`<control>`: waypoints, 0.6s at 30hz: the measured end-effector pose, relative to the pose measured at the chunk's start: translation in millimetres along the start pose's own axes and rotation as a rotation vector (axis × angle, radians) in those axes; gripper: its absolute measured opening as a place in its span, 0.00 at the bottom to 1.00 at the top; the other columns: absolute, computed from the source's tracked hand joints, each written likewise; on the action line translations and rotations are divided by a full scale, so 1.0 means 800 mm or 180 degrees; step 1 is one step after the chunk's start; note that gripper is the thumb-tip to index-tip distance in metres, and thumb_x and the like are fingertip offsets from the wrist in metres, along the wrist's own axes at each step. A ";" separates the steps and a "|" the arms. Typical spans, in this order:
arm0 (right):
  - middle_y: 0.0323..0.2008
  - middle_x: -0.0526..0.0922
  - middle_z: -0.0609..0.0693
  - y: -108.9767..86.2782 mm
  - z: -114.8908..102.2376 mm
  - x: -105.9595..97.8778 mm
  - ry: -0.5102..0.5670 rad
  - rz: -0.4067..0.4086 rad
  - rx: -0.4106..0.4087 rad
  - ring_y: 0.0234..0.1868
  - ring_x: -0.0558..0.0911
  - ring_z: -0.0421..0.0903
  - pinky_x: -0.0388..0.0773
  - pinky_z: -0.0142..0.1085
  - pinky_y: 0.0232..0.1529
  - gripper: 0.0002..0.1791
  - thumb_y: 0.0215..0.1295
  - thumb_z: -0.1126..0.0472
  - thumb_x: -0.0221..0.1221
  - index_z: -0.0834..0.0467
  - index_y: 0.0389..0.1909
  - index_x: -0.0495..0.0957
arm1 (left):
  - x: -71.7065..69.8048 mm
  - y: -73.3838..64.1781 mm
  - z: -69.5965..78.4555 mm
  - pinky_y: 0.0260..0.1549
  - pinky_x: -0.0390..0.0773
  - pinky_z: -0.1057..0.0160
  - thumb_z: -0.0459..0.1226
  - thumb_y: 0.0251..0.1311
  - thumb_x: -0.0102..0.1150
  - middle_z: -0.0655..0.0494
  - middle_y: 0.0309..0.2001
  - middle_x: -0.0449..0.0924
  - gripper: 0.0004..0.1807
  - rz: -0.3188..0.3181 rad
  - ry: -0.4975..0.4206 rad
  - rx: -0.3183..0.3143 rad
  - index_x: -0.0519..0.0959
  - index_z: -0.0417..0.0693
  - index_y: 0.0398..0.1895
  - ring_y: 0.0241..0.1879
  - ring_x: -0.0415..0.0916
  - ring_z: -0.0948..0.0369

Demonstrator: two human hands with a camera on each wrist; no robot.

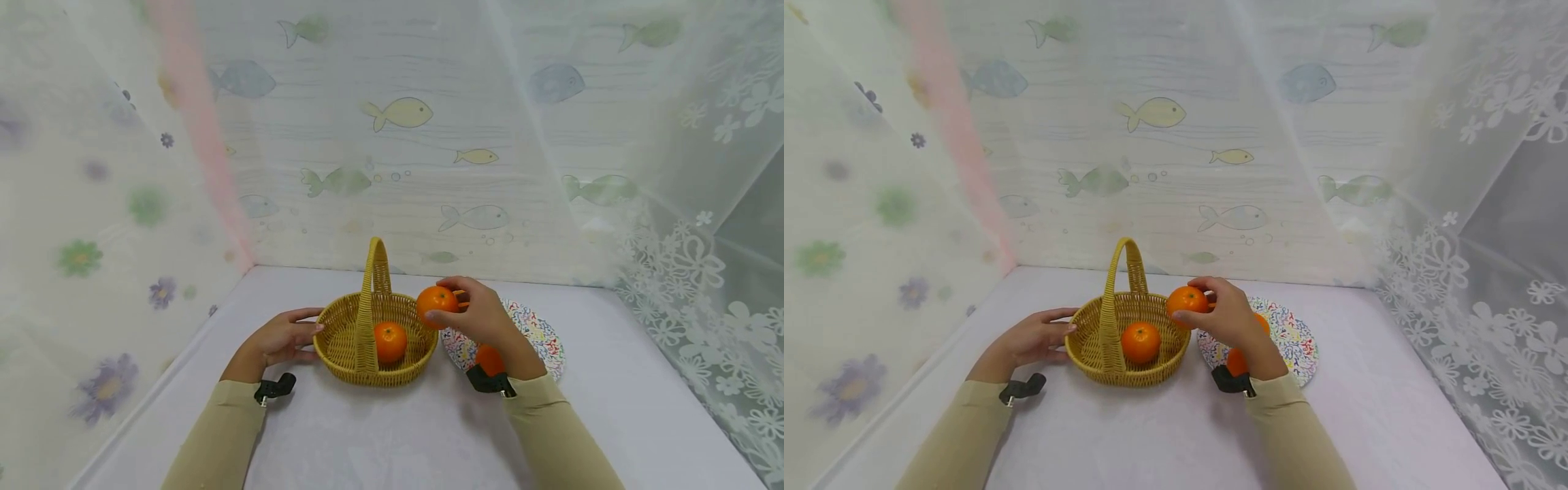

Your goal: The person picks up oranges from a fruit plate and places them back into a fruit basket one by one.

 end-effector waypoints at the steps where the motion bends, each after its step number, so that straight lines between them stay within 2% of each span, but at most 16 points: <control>1: 0.56 0.82 0.49 0.000 0.000 0.003 -0.0022 -0.0007 -0.0018 0.54 0.84 0.52 0.87 0.43 0.45 0.37 0.52 0.35 0.76 0.42 0.63 0.78 | 0.000 0.000 0.000 0.50 0.85 0.42 0.39 0.70 0.65 0.47 0.64 0.79 0.37 0.0003 -0.0001 -0.0002 0.63 0.47 0.79 0.55 0.83 0.55; 8: 0.55 0.83 0.48 -0.003 -0.003 0.018 -0.0073 -0.0103 -0.0001 0.54 0.84 0.50 0.86 0.42 0.47 0.36 0.53 0.36 0.76 0.42 0.62 0.79 | 0.001 -0.002 -0.001 0.51 0.85 0.41 0.38 0.71 0.63 0.49 0.62 0.80 0.35 -0.0008 0.0029 -0.0014 0.63 0.47 0.79 0.55 0.83 0.56; 13: 0.56 0.83 0.45 -0.003 -0.008 0.026 -0.0130 -0.0140 -0.0086 0.55 0.83 0.50 0.86 0.44 0.50 0.35 0.52 0.38 0.76 0.43 0.61 0.80 | 0.001 -0.002 0.000 0.51 0.85 0.42 0.38 0.71 0.63 0.50 0.61 0.80 0.36 -0.0020 0.0021 -0.0007 0.62 0.47 0.79 0.55 0.83 0.56; 18: 0.53 0.84 0.44 0.000 -0.006 0.034 -0.0218 -0.0193 -0.0166 0.53 0.84 0.48 0.86 0.42 0.49 0.34 0.53 0.38 0.76 0.44 0.61 0.80 | 0.000 -0.002 0.001 0.51 0.85 0.42 0.39 0.70 0.64 0.50 0.61 0.81 0.37 -0.0027 0.0015 0.0001 0.62 0.47 0.79 0.54 0.83 0.56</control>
Point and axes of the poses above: each hand's wrist, its own y-axis towards the middle knuckle, its own x-axis out of the palm, z = x × y, the point moved 3 cm from there along y, towards the middle knuckle
